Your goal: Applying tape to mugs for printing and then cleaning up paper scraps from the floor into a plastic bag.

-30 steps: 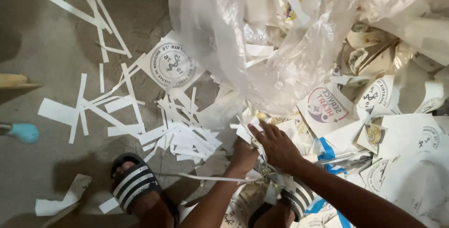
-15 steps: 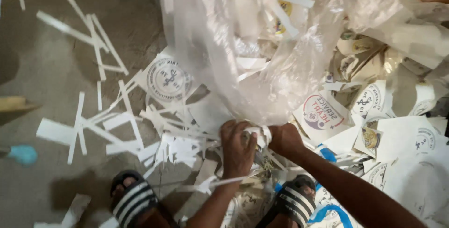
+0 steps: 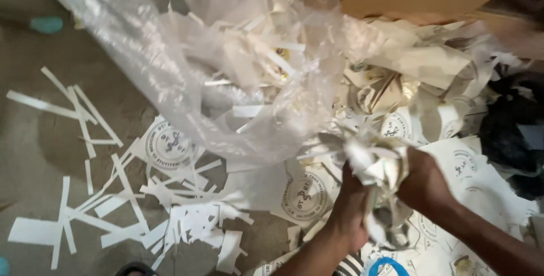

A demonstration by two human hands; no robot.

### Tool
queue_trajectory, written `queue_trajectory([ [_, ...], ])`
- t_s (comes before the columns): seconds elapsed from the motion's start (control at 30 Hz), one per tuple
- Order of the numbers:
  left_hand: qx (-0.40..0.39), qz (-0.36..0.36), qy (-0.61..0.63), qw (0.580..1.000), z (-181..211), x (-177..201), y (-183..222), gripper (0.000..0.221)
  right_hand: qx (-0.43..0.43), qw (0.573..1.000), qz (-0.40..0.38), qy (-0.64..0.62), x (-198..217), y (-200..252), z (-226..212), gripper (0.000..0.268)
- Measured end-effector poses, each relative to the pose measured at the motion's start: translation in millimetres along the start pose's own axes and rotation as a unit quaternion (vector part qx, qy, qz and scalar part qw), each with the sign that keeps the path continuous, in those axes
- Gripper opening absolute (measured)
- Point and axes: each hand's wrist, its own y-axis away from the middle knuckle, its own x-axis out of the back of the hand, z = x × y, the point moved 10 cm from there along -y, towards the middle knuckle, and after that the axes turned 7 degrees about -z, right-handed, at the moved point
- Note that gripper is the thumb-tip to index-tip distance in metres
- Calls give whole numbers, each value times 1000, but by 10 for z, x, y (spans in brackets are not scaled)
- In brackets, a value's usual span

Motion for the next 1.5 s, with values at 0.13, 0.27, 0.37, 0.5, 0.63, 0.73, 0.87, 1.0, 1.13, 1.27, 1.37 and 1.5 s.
queue_trajectory([
  [0.13, 34, 34, -42, 998, 391, -514, -299, 60, -8, 997, 80, -17, 726, 47, -204, 34],
  [0.27, 23, 18, -87, 996, 568, -639, -601, 58, 17, 981, 123, 151, 1234, 9, -623, 27],
  [0.37, -35, -120, -136, 983, 854, -963, -738, 55, 64, 966, 156, 198, 1611, 13, -1261, 22],
  [0.5, -115, -117, -265, 950, 1516, -1272, -781, 50, 246, 946, 161, 138, 1812, -56, -1940, 47],
  [0.63, -106, -66, -279, 952, 2002, -1438, -797, 44, 301, 926, 156, 166, 1772, -213, -2351, 76],
  [0.73, -140, -68, -334, 930, 2327, -1390, -803, 38, 375, 895, 169, 172, 1782, -253, -2617, 94],
  [0.87, -140, 23, -372, 917, 2905, -1177, -833, 34, 413, 843, 237, 249, 1772, -254, -2842, 102],
  [1.0, -181, 39, -414, 891, 3303, -1326, -691, 31, 413, 890, 181, 65, 1936, -168, -2684, 108],
  [1.13, -161, 26, -445, 881, 3524, -1612, -497, 31, 358, 910, 209, 24, 2123, -69, -1957, 48],
  [1.27, -167, -28, -501, 849, 3672, -1725, -484, 29, 65, 996, 22, 62, 1477, -573, -803, 54],
  [1.37, -172, -7, -494, 852, 3659, -1798, -504, 25, -3, 977, -189, 95, 481, -725, 258, 103],
  [1.5, -183, -12, -467, 865, 3749, -1726, -626, 24, 72, 952, -179, 240, -295, -762, 992, 111],
])
